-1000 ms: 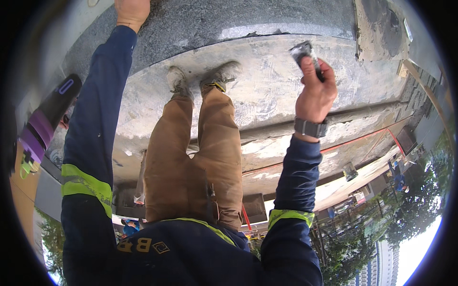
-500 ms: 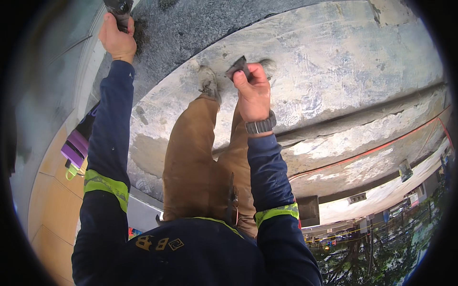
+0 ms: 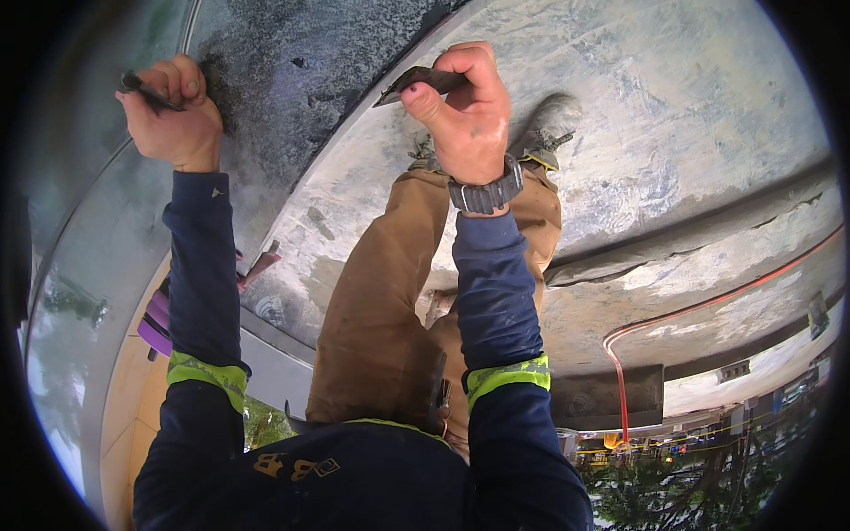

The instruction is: The person uses two putty knives to apply and smooth a dark grout-like material into the joints between stone tiles on a curved surface. The person works along the seams, pressing and smoothing the material, and briefly interacts with two other workers who are also applying material to a nearby section.

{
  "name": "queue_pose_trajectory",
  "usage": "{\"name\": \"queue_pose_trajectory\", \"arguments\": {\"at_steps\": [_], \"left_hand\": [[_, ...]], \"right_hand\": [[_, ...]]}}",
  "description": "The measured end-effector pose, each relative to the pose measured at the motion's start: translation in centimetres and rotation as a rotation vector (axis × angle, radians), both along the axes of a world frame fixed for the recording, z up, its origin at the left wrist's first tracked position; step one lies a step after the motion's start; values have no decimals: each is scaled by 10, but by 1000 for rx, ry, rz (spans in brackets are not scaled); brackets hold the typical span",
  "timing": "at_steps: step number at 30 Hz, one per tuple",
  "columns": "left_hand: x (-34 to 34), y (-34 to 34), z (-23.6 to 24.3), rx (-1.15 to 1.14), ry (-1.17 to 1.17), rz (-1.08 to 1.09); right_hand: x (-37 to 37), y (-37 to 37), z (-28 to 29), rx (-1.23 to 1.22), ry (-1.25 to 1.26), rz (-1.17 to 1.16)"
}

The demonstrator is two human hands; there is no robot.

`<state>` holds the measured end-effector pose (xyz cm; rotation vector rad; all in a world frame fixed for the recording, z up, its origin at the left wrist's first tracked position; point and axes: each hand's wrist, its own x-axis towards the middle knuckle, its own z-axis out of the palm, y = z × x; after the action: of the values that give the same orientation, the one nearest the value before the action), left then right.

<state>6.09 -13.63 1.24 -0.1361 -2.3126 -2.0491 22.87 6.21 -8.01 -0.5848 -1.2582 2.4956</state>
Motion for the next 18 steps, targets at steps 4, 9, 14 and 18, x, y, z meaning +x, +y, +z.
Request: {"name": "queue_pose_trajectory", "arguments": {"at_steps": [4, 9, 14, 18], "left_hand": [[-2, -2, -1, 3, 16, -38], [-3, -5, -2, 20, 12, -58], [-2, -3, -1, 19, -1, -63], [-2, -5, -2, 24, 14, -55]], "right_hand": [[-3, 3, -8, 60, 47, -13], [-10, 3, -2, 65, -1, -18], [3, 13, -10, 237, -210, -3], [2, 9, 4, 141, -101, -51]]}}
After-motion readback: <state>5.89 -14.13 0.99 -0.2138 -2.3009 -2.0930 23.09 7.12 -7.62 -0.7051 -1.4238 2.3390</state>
